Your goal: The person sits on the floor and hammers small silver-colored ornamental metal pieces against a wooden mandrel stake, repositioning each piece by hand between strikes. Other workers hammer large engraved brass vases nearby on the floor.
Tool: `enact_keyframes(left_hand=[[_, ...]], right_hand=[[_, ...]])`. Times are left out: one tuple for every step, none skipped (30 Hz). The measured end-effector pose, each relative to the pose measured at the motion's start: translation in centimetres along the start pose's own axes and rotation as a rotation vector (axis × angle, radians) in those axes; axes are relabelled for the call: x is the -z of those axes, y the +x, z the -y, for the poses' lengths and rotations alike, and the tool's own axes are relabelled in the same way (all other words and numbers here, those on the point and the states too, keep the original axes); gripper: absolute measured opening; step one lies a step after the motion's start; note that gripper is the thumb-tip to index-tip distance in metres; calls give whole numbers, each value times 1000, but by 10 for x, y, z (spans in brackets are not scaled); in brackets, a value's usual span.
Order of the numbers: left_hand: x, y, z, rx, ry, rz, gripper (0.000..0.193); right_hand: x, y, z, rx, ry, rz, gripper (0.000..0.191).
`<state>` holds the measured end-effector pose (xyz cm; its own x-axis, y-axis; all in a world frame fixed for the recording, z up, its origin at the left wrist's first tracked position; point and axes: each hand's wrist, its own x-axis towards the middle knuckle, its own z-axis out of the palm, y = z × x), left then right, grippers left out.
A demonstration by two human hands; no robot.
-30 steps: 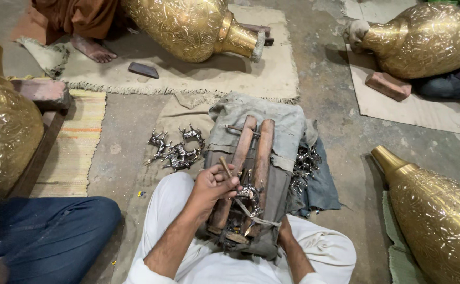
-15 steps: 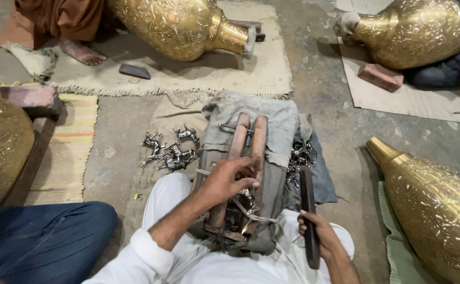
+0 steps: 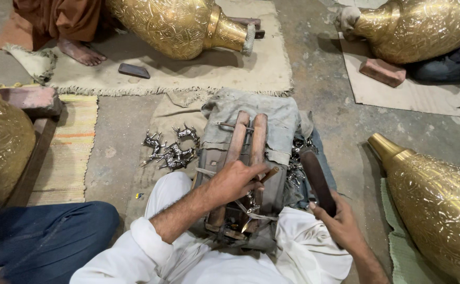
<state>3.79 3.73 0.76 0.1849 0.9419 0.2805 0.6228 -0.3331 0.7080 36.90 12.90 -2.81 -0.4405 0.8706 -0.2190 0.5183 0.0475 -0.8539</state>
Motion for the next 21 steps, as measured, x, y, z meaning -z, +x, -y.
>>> enact_keyframes(left_hand=[[0,0,0,5,-6,-1,44],[-1,1,-1,10,-12,0,44],[-1,1,-1,14,-17,1,45],[-1,2,-1,14,-5,5,44],[-1,2,-2,14,7,8,43],[-1,2,-2,15,19,13,42],[0,2,-2,17,30,14,39],[0,3,-3,17,40,18,36],[-1,3,-3,11,47,26,34],[-1,4,-3,20,50,43,34],[0,4,-3,32,53,53,35],[-1,4,-3,51,54,60,35],[-1,4,-4,49,48,51,35],[-2,5,-4,42,43,47,35],[-2,5,-4,32,37,45,35],[-2,6,-4,36,51,59,35],[-2,6,-4,46,64,68,35],[-2,5,-3,56,81,78,34],[-1,5,-3,45,83,62,35],[-1,4,-3,26,81,53,35],[-1,4,-3,10,78,37,36]], right_hand=[[0,0,7,75,-15,-29,43],[-1,-1,14,150,-29,-58,41],[-1,-1,21,225,-42,-88,40],[0,0,29,104,-277,-130,44],[2,-1,36,-18,-507,-173,49],[3,-1,43,-141,-732,-217,54],[5,-1,49,33,-743,-212,54],[10,1,54,203,-747,-211,56],[12,0,57,370,-747,-217,58],[13,0,59,319,-752,-231,56],[14,1,60,273,-760,-240,54],[15,1,60,231,-768,-242,52],[15,1,59,260,-715,-220,54],[13,1,58,286,-657,-203,57],[12,0,57,310,-600,-189,59],[12,-1,56,314,-657,-195,57],[12,-1,55,322,-716,-192,56],[12,-2,55,332,-771,-192,54],[12,-2,55,287,-709,-189,50],[13,-3,55,233,-645,-193,46],[14,-3,55,186,-587,-192,43]])
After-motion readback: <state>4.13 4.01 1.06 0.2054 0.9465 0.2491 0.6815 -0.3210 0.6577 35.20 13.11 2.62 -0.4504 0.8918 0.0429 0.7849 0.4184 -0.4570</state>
